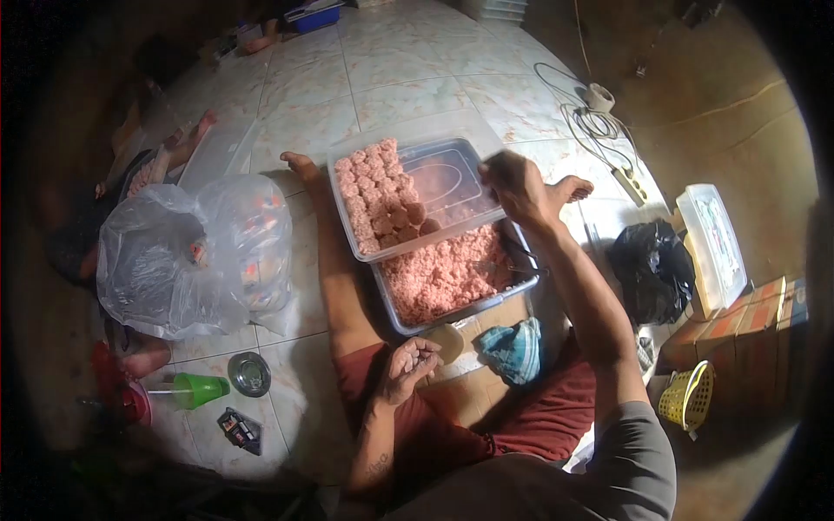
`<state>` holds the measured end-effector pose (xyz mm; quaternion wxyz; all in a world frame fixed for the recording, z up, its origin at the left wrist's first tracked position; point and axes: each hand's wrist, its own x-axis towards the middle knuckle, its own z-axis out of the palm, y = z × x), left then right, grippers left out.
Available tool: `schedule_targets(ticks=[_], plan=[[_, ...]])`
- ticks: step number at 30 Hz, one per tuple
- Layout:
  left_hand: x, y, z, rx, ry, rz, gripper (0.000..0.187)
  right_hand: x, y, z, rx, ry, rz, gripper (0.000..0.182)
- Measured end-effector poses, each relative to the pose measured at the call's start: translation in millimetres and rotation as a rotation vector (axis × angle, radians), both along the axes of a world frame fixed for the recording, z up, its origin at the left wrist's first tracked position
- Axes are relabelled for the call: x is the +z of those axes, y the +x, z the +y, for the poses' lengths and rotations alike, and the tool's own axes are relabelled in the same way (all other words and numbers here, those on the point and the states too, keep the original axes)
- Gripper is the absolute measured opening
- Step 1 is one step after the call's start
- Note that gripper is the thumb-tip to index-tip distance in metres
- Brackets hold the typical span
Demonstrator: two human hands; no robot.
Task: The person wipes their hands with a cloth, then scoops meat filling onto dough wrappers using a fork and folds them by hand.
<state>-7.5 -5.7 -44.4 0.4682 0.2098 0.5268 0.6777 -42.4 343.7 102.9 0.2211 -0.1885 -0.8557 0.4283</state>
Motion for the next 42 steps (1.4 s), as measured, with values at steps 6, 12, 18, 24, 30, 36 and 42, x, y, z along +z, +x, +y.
schedule_targets(ticks=[6,12,18,24,30,36,42], plan=[[59,-18,17,0.136,0.116,0.209,0.026,-22,131,-15,0.002,0.194,0.0,0.025],[161,-188,109,0.25,-0.076,0.99,0.034,-76,216,2,-0.341,-0.191,-0.001,0.029],[123,-307,229,-0.063,-0.8,1.694,0.051,-141,242,11,-0.493,-0.527,0.108,0.043],[103,-317,284,-0.296,-1.111,1.806,0.053,-110,241,11,-0.365,-0.484,0.064,0.047],[105,-316,287,-0.377,-1.092,1.858,0.048,-99,245,14,-0.326,-0.496,0.017,0.042],[111,-284,245,-0.021,-0.678,1.797,0.043,-115,236,7,-0.421,-0.396,0.074,0.016],[131,-87,118,0.215,-0.164,1.013,0.013,-108,216,-5,-0.38,-0.3,0.127,0.011]])
